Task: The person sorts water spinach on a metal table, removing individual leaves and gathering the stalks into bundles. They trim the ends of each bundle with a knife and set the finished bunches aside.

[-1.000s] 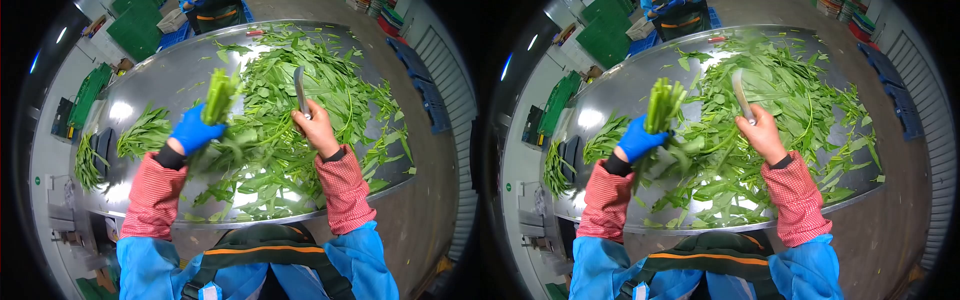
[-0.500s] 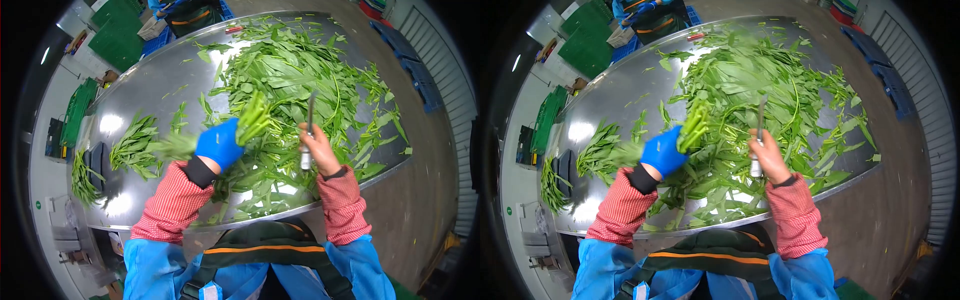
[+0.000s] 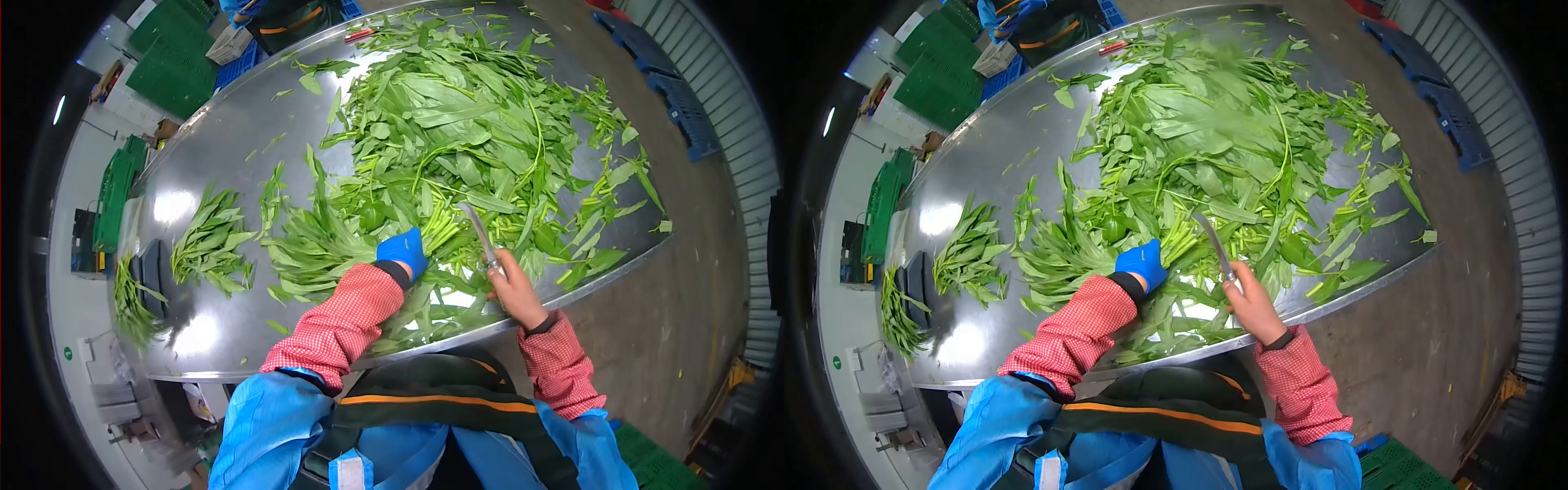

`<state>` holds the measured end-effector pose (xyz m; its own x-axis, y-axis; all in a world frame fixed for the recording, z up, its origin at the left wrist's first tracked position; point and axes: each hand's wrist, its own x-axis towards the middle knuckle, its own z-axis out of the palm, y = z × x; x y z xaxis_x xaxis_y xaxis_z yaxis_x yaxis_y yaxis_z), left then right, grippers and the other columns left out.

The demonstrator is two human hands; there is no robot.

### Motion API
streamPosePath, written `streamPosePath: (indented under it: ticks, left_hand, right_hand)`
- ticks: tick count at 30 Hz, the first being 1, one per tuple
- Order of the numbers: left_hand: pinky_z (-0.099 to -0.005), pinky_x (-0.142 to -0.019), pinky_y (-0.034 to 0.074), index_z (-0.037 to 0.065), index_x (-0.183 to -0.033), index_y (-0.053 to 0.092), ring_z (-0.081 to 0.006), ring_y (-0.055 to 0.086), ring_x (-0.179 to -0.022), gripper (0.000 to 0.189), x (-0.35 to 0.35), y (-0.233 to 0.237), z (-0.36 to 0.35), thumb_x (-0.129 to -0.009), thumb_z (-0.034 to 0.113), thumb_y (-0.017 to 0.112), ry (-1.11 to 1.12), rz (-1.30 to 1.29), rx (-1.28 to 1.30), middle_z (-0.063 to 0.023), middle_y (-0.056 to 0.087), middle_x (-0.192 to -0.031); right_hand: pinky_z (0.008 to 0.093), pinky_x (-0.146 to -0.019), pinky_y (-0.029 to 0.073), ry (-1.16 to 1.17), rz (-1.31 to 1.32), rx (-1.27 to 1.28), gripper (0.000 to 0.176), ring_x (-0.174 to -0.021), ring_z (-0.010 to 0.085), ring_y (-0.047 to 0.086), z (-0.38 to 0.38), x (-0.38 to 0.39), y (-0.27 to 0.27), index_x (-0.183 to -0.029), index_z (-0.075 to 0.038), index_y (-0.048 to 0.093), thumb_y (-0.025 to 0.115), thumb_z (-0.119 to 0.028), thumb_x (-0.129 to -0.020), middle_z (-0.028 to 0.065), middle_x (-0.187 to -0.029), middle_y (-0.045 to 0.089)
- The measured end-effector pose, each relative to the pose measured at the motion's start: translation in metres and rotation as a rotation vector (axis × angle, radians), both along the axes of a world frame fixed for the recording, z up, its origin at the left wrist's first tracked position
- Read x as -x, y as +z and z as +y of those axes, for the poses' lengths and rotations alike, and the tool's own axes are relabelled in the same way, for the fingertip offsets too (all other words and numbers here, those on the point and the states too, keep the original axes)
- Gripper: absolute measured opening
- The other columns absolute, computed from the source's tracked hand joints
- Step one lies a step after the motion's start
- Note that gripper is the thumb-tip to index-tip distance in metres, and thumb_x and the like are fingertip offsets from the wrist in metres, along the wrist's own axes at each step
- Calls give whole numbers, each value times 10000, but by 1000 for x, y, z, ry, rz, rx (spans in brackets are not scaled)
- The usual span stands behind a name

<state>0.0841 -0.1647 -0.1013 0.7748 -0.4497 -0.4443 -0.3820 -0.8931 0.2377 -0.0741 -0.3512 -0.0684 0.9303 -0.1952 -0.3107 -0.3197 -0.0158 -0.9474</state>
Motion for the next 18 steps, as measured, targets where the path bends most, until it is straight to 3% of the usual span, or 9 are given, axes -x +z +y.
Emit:
streamPosePath:
  ticks: [3,4,7,8,11,15,18]
  left_hand:
    - [-448,-759,507,54,-1036,547,-367,642,-889,362,-2,4,-4,-761,275,629,1,2,-13,-201,658,-959]
    - [-447,-760,506,55,-1036,547,-367,642,-888,363,-1,4,-4,-760,275,632,7,7,-18,-201,657,-958]
    - [-443,-766,506,60,-1037,548,-364,640,-895,374,0,1,-5,-755,287,641,18,2,-38,-199,657,-964]
    - [-442,-767,506,62,-1040,548,-362,640,-898,379,2,0,-5,-753,291,642,18,-7,-34,-197,657,-967]
    - [-438,-775,507,69,-1057,548,-357,638,-911,397,3,-3,-5,-751,301,644,29,-7,-26,-193,656,-983]
    - [-441,-811,498,84,-1121,544,-354,629,-946,454,-6,2,-2,-744,320,636,96,33,-30,-194,650,-1018]
    - [-445,-816,495,86,-1134,541,-373,617,-957,500,-9,3,6,-723,352,643,109,40,6,-200,646,-1028]
  right_hand:
    - [376,-645,504,101,-350,651,321,-828,315,613,9,-3,-5,-1208,-71,468,519,-160,-904,168,-965,609]
    - [447,-647,498,116,-246,684,260,-806,397,601,18,-7,7,-1131,-39,474,497,-142,-893,226,-923,608]
    - [460,-661,487,292,-47,885,185,-787,398,607,29,-24,-13,-1022,-9,459,508,-108,-875,225,-841,610]
    - [490,-608,478,315,-17,909,124,-728,398,620,34,-32,-28,-937,-8,433,473,-106,-872,225,-785,620]
    - [501,-564,473,303,39,977,144,-642,404,610,44,-53,-55,-967,1,441,434,-114,-880,225,-711,612]
    - [511,-563,468,337,213,870,168,-639,413,604,32,-14,-37,-993,-6,454,426,-129,-882,229,-707,610]
    - [509,-579,468,275,38,904,208,-656,415,608,8,29,-37,-1042,-35,483,495,-157,-875,218,-712,611]
